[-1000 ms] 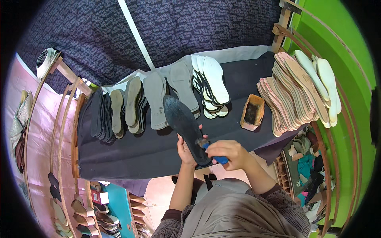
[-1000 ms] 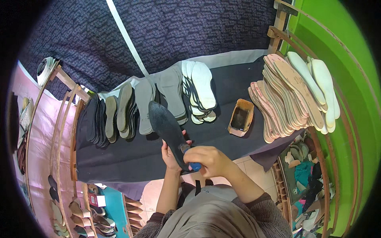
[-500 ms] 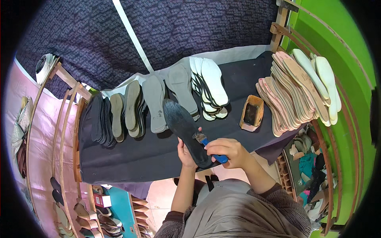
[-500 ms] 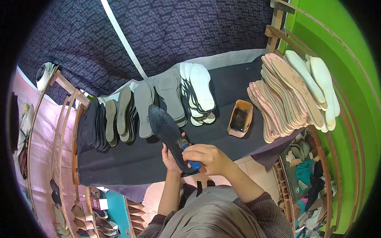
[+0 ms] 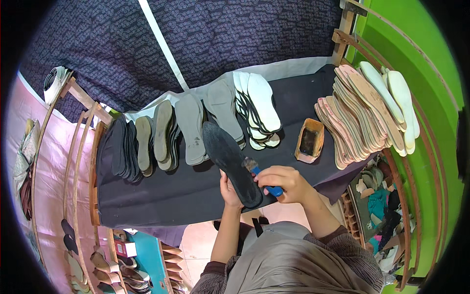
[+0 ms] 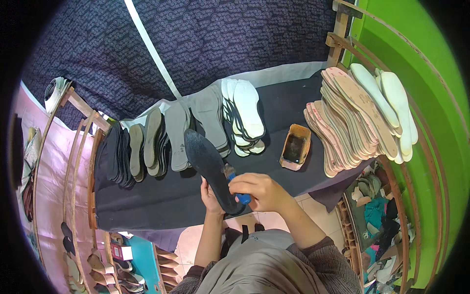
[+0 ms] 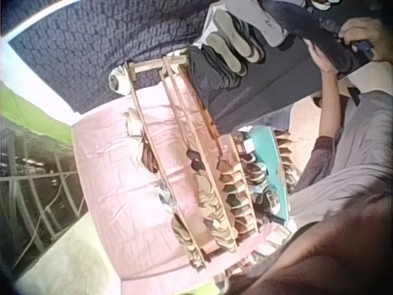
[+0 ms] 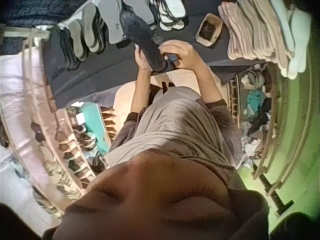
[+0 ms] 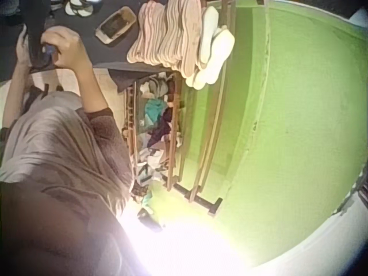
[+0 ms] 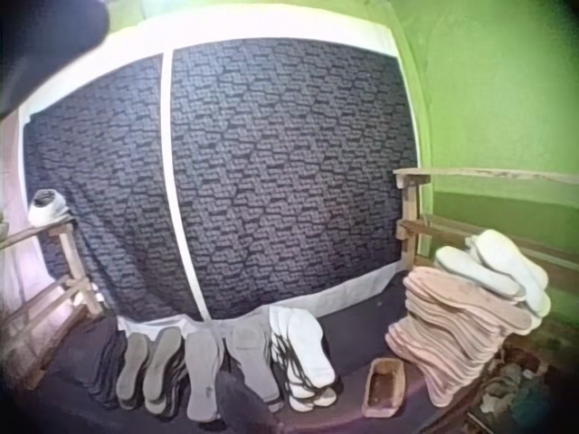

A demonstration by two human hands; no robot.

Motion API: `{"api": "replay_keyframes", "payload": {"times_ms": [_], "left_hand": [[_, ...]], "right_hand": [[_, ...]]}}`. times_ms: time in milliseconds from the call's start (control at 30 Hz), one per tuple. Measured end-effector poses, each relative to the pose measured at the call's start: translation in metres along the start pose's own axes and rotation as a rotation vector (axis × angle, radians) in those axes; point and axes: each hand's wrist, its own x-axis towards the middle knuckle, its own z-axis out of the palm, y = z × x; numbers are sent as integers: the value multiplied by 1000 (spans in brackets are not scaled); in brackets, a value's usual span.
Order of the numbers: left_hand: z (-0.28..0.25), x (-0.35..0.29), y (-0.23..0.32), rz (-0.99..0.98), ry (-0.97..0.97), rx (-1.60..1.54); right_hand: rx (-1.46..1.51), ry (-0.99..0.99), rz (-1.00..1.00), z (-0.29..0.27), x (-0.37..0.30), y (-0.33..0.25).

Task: The person applies glue to shoe insoles using a brush and places the glued insoles onto a shelf.

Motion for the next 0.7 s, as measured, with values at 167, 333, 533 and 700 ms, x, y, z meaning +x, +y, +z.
{"api": "replay_keyframes", "payload": {"times_ms": [167,333,533,700], "left_hand": [[5,4,1,50,55,1],[-9,5,2,-1,-123,27],[12,-1,4,41,38,147],[1,1,3,1,-2,24]], "right_hand": [[106,-214,57,2,-12,-8],[95,-133,24,13,-8,-6],[32,-41,-64,27,-9,0],[158,-185,-44,25,-19,-16]]}}
